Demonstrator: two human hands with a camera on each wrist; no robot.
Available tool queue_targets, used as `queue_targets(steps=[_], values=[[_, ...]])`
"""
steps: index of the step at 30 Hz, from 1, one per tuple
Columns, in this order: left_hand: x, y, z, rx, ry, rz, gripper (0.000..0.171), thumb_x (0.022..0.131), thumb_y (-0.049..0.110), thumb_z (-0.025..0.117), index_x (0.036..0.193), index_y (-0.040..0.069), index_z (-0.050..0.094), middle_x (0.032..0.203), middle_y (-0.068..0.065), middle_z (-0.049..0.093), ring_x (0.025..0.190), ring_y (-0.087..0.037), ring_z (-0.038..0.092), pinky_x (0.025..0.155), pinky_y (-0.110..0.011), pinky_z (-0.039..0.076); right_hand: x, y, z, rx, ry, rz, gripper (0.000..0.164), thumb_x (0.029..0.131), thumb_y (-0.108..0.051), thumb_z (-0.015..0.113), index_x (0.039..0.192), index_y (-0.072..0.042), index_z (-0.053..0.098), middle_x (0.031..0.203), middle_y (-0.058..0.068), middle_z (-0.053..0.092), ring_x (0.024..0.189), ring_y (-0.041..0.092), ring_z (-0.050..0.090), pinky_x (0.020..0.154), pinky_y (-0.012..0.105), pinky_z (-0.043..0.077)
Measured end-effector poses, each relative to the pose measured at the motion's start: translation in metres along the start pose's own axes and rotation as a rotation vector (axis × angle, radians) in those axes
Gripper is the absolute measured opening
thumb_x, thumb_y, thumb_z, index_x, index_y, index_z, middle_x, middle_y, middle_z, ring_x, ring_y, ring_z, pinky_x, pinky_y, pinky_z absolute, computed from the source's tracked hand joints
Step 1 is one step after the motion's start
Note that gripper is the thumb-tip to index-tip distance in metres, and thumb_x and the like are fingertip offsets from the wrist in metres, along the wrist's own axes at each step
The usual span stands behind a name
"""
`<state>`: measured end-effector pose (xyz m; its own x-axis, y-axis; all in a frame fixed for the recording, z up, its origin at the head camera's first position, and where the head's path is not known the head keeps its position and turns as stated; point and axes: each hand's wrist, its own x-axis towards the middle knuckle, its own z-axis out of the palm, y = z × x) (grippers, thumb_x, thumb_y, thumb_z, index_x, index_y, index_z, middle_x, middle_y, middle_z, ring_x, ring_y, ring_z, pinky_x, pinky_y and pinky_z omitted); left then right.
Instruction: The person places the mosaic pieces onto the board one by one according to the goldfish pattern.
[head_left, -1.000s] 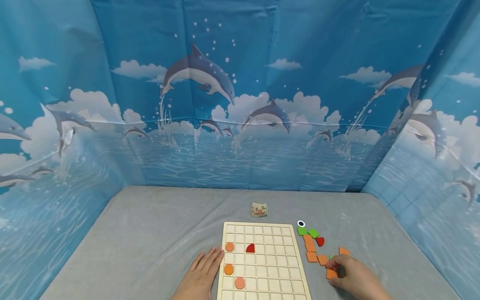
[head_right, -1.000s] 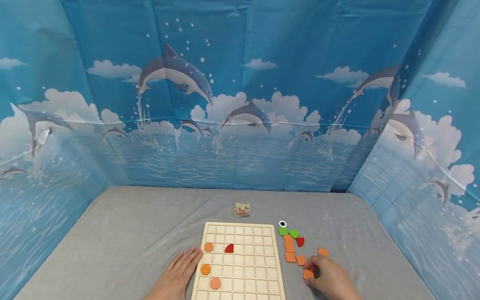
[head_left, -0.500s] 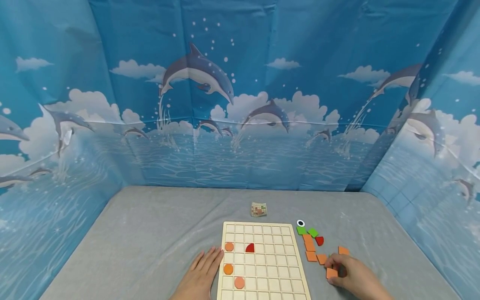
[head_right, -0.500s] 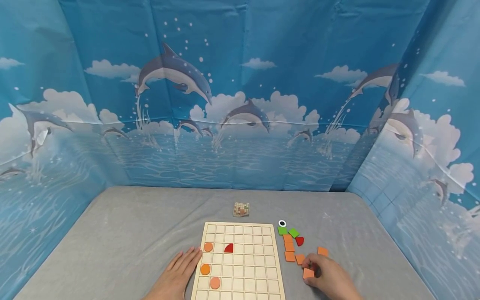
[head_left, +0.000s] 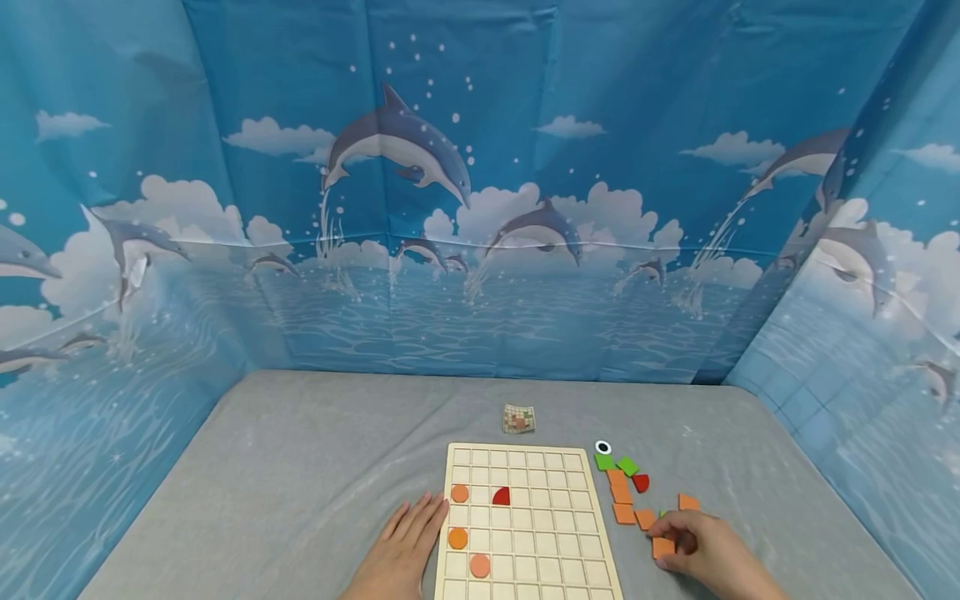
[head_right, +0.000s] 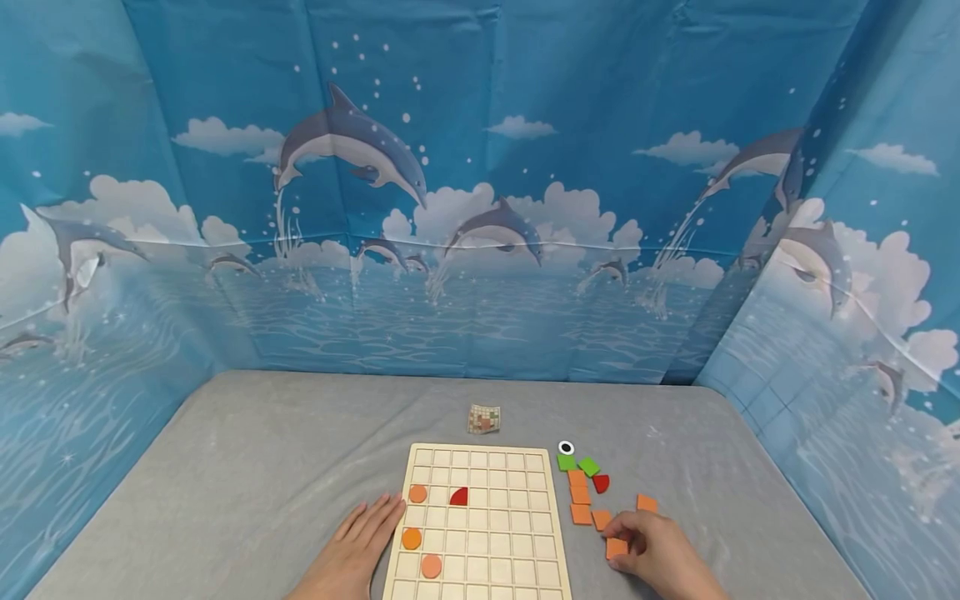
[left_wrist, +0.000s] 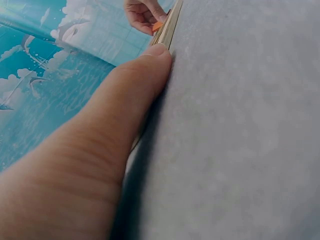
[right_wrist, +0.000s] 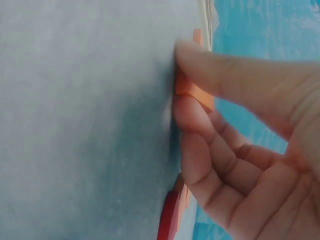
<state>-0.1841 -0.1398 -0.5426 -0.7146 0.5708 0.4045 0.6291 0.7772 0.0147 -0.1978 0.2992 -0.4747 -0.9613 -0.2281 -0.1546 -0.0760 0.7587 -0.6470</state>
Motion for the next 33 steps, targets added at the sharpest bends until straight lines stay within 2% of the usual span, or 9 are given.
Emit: queue_targets(steps=[9,16,21,28,33], values=[[-0.001,-0.001,0.001,0.023,0.015,0.009,0.113,0.072,0.087,0.039,0.148,0.003,0.031,0.148,-0.009,0.036,0.136,-0.023,0.031,0.106,-0.034,0.013,0.000,0.005,-0.003,0.044,-0.023,-0.101,0.020,0.077,-0.013,0.078,0.093,-0.008,0.068,0.079,0.000,0.057,0.063,0.007,0.050,0.054,0.025,0.046],[-0.001,-0.001,0.002,0.029,0.016,0.015,0.112,0.073,0.086,0.039,0.147,0.003,0.031,0.148,-0.009,0.036,0.135,-0.023,0.032,0.106,-0.034,0.011,-0.002,0.005,-0.002,0.059,-0.046,-0.055,0.022,0.078,-0.020,0.078,0.084,-0.009,0.060,0.073,0.000,0.055,0.062,0.007,0.049,0.054,0.024,0.043],[-0.001,-0.001,0.003,0.019,0.008,0.010,0.112,0.073,0.086,0.039,0.148,0.003,0.030,0.148,-0.009,0.036,0.136,-0.023,0.031,0.106,-0.033,0.010,-0.003,0.004,-0.001,0.056,-0.050,-0.074,0.029,0.079,-0.028,0.077,0.083,-0.009,0.056,0.074,0.000,0.054,0.063,0.006,0.050,0.055,0.023,0.043],[-0.001,-0.002,0.004,0.030,0.034,0.017,0.111,0.073,0.086,0.040,0.147,0.003,0.033,0.147,-0.009,0.037,0.134,-0.024,0.033,0.107,-0.033,0.013,0.000,-0.016,0.008,-0.020,-0.001,-0.105,0.029,0.083,-0.035,0.073,0.086,-0.013,0.054,0.072,-0.006,0.053,0.061,0.003,0.048,0.052,0.023,0.041],[-0.001,-0.002,0.003,0.012,0.032,0.021,0.112,0.072,0.086,0.041,0.147,0.003,0.032,0.147,-0.010,0.037,0.134,-0.024,0.033,0.107,-0.033,0.011,0.006,-0.038,0.021,-0.025,-0.005,-0.189,0.021,0.086,-0.033,0.070,0.092,-0.017,0.057,0.075,-0.008,0.053,0.061,0.003,0.047,0.052,0.023,0.041]])
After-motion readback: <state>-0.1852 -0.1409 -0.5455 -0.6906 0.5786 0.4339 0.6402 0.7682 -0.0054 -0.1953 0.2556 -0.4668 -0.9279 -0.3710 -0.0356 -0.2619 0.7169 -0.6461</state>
